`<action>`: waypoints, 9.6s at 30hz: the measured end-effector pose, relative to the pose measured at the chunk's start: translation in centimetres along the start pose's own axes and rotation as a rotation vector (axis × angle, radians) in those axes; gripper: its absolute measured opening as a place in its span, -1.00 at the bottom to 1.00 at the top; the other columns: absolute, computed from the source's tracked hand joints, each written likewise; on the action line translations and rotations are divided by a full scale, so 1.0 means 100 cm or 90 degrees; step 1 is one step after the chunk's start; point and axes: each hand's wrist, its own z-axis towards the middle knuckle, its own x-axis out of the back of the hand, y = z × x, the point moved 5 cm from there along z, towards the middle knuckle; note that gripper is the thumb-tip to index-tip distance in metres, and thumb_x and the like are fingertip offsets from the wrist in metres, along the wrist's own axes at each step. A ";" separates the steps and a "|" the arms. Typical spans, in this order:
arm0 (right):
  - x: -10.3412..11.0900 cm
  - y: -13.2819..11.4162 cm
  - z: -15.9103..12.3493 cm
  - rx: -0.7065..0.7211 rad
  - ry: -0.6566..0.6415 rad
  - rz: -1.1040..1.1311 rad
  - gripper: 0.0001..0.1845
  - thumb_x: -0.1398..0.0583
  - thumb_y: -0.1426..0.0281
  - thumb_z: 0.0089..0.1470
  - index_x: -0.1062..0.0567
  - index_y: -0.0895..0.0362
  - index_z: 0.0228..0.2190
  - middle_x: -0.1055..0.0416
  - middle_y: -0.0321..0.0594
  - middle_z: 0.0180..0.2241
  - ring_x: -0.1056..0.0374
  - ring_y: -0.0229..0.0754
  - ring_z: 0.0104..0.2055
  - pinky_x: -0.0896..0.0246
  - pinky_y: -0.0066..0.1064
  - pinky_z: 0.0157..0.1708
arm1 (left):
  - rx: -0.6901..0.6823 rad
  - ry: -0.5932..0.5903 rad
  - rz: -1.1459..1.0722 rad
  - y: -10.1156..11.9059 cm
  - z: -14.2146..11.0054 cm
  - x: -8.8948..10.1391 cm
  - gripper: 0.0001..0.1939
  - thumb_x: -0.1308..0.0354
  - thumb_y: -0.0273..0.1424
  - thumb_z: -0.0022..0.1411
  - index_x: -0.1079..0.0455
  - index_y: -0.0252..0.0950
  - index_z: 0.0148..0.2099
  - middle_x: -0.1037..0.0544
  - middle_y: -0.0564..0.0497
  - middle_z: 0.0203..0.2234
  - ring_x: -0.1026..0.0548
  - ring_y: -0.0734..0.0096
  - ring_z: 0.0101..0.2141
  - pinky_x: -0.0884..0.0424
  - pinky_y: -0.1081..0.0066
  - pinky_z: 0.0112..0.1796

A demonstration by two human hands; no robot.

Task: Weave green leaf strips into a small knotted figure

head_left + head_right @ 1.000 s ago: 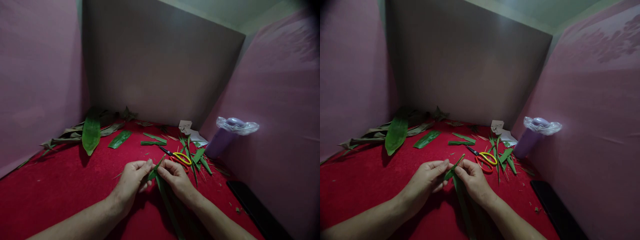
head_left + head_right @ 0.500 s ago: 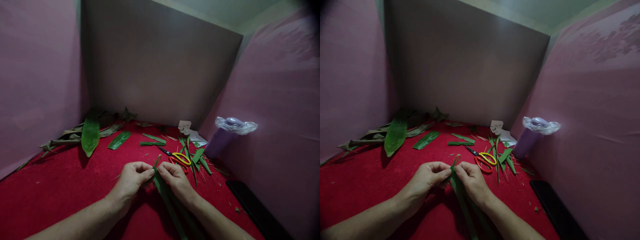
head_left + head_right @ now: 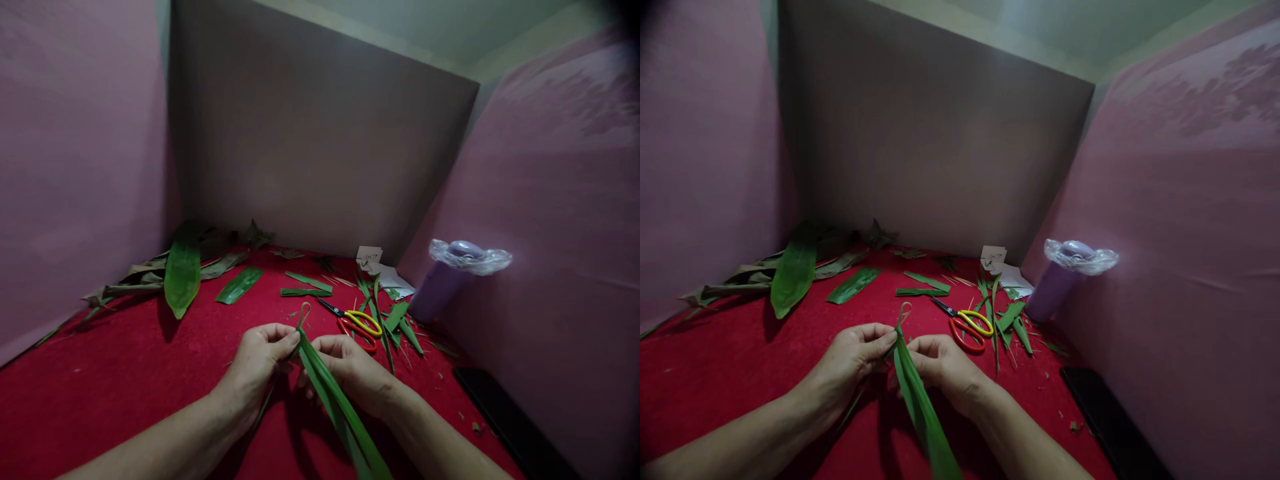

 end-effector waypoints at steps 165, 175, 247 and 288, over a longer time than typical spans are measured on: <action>0.001 -0.009 -0.005 0.003 0.079 0.149 -0.73 -0.20 0.33 -0.04 -0.34 0.23 -0.64 -0.14 -0.40 -0.74 0.10 -0.48 -0.72 0.35 -0.58 -0.72 | -0.070 -0.023 0.132 0.010 -0.009 -0.011 -0.83 -0.30 -0.43 -0.18 -0.38 -0.35 -0.48 -0.48 0.07 -0.64 -0.28 0.62 -0.66 -0.17 0.58 -0.62; 0.004 -0.006 -0.005 -0.021 0.106 0.185 -0.75 -0.24 0.33 -0.08 -0.36 0.25 -0.59 -0.19 -0.39 -0.64 0.07 -0.52 -0.69 0.34 -0.62 -0.73 | -0.084 -0.017 0.128 0.011 -0.008 -0.013 -0.82 -0.31 -0.43 -0.21 -0.39 -0.36 -0.49 -0.54 0.00 -0.58 -0.44 0.44 -0.53 -0.30 0.48 -0.47; 0.003 -0.020 -0.006 0.155 0.233 -0.118 -0.67 -0.29 0.21 -0.16 -0.31 0.16 -0.54 -0.30 -0.42 -0.69 -0.15 -0.42 -0.67 -0.04 -0.57 -0.66 | -0.036 -0.012 0.120 0.006 -0.005 -0.010 -0.86 -0.24 -0.41 -0.07 -0.34 -0.35 -0.47 -0.40 0.13 -0.69 -0.31 0.62 -0.69 -0.21 0.59 -0.64; 0.006 -0.017 -0.007 0.070 0.162 0.045 -0.79 -0.26 0.34 -0.12 -0.34 0.17 -0.48 -0.35 -0.38 -0.68 -0.15 -0.43 -0.73 0.02 -0.62 -0.74 | -0.028 -0.033 0.107 0.009 -0.009 -0.012 -0.91 -0.21 -0.44 -0.08 -0.36 -0.36 -0.49 -0.43 0.08 -0.69 -0.32 0.56 -0.67 -0.26 0.54 -0.60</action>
